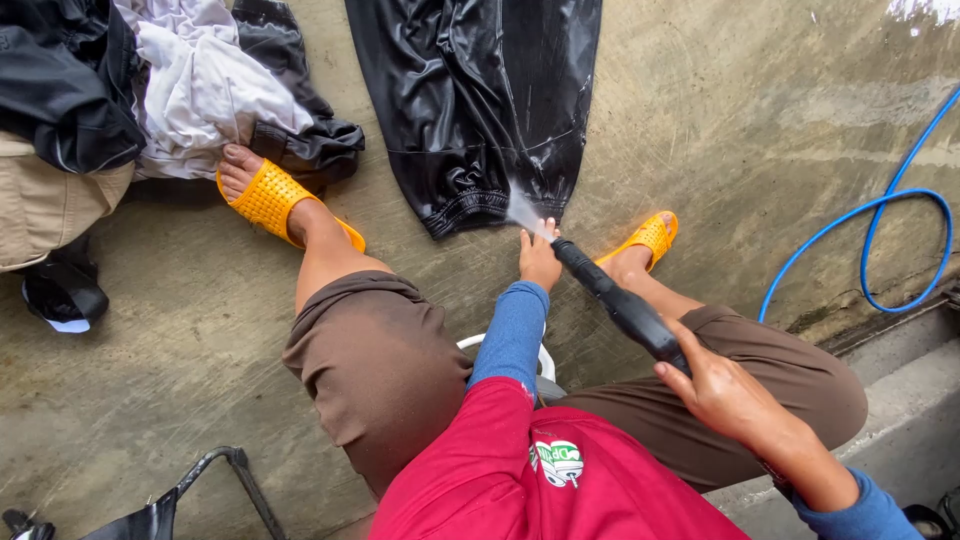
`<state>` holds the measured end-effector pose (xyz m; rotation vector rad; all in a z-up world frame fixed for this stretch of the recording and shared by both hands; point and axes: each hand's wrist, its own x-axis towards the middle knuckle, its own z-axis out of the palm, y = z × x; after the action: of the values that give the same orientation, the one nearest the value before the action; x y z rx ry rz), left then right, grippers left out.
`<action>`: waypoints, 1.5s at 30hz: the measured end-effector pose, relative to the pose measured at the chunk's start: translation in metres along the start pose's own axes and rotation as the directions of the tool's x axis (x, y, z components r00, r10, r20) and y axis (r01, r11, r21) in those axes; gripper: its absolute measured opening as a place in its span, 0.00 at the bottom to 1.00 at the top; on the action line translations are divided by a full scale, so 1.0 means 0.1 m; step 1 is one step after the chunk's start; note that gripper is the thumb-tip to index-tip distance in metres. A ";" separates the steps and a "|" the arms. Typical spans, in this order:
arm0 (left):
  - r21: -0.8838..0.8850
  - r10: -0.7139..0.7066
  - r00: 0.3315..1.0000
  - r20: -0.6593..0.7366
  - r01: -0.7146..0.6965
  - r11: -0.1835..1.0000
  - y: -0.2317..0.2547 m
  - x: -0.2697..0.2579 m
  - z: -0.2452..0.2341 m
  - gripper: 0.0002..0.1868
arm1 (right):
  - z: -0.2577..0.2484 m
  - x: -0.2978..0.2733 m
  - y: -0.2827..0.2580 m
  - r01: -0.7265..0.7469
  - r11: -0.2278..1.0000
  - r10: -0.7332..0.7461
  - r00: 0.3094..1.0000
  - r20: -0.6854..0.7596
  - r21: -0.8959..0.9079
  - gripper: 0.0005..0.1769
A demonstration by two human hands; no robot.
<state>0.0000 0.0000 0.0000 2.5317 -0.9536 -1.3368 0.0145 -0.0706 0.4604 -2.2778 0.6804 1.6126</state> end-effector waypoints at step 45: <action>-0.002 0.033 0.999 0.032 -0.033 0.999 -0.08 -0.16 -0.22 0.27 | 0.01 -0.17 0.20 -0.118 0.990 0.118 0.993 0.008 0.083 0.40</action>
<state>0.0139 0.0121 0.0214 2.4893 -0.9954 -1.3721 -0.0010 -0.0834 0.4770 -2.2129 0.8800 1.6063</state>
